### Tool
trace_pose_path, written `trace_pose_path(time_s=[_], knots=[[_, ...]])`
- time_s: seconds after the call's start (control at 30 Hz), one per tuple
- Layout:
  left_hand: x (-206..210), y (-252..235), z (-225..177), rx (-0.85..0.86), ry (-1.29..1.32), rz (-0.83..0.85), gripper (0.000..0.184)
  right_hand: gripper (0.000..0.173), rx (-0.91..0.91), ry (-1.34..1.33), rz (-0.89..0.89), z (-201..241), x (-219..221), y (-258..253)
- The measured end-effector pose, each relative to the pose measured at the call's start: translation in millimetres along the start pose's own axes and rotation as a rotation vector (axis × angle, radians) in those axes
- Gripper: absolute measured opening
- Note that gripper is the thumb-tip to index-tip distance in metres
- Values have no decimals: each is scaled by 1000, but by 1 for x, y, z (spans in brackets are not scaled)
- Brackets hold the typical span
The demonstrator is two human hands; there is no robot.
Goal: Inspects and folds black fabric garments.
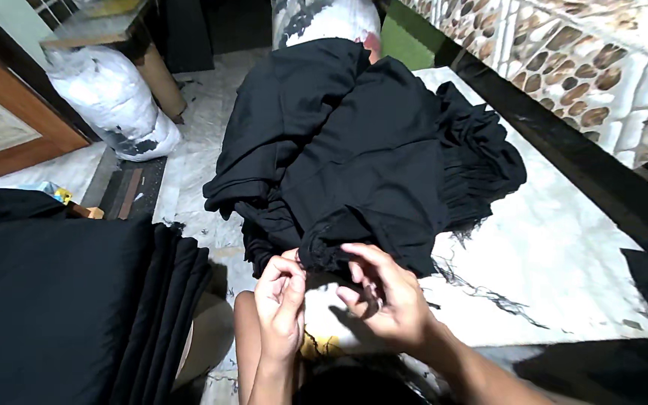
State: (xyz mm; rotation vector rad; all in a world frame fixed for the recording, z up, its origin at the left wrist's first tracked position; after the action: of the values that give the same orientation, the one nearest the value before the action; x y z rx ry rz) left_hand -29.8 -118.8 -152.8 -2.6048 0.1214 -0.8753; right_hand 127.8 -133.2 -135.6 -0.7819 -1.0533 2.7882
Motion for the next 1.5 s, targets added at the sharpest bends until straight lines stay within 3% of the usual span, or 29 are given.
trace_pose_path(time_s=[0.1, 0.17, 0.23, 0.3, 0.33, 0.4, 0.47, 0.53, 0.73, 0.93, 1.03, 1.13, 1.2, 1.23, 1.3, 1.4, 1.5], knots=[[-1, -2, 2, -23, 6, -9, 22, 22, -70, 128, 96, 6, 11, -5], [-1, -5, 1, -13, -41, -48, 26, 24, -221, 145, 173, 28, 19, 14], [-2, -7, 2, -1, -119, -99, 33, 18, -280, 92, 382, 56, 20, 44], [-3, -7, 7, 23, -210, -171, 32, 24, -311, 98, 509, 62, 21, 63], [-5, -6, 9, 39, -230, -193, 25, 26, -286, 120, 512, 57, 19, 63], [-8, -4, 12, 63, -238, -176, 3, 33, -209, 232, 319, 33, 14, 51], [-9, 1, 8, 63, -252, -94, 11, 41, -111, 286, 121, 14, 3, 33], [-8, 8, 0, 54, -264, -22, 17, 28, -27, 264, 40, 5, -4, 23], [-4, 15, -4, 53, -195, 34, 15, 22, 14, 223, -32, 14, 14, 17], [5, 17, 1, 101, -315, 6, 16, 20, 144, 131, -25, 18, 20, 6], [-5, 16, 3, 81, -293, 14, 31, 22, 185, 123, -37, 13, 16, 8], [-4, 10, 4, 8, -285, -85, 30, 24, 97, -1, -145, 7, 13, 3], [-1, 4, 11, -54, -402, -127, 41, 28, -1, -31, -128, 4, 13, -11], [-1, 4, 17, -58, -507, -136, 37, 28, -31, -6, -84, 3, 12, -18], [-2, 11, 19, 43, -738, -104, 19, 32, -47, 104, 40, -1, 8, -29], [-11, 24, 1, 270, -964, -52, 20, 37, -55, 211, 176, -10, -12, -22], [-21, 29, -6, 300, -946, -21, 20, 36, -121, 273, 279, -17, -24, -3]])
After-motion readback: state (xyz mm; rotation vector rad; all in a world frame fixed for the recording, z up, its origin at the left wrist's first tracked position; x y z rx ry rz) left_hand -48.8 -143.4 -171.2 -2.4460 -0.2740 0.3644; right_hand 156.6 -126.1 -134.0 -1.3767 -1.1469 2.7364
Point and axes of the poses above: each hand's wrist, its own y-axis away from the middle knuckle, its own x-axis out of the palm, z = x × y, the point moved 2 cm from there along -y, towards the middle knuckle, and after that the axes turned 3 degrees about -z, right-handed, at the moved point
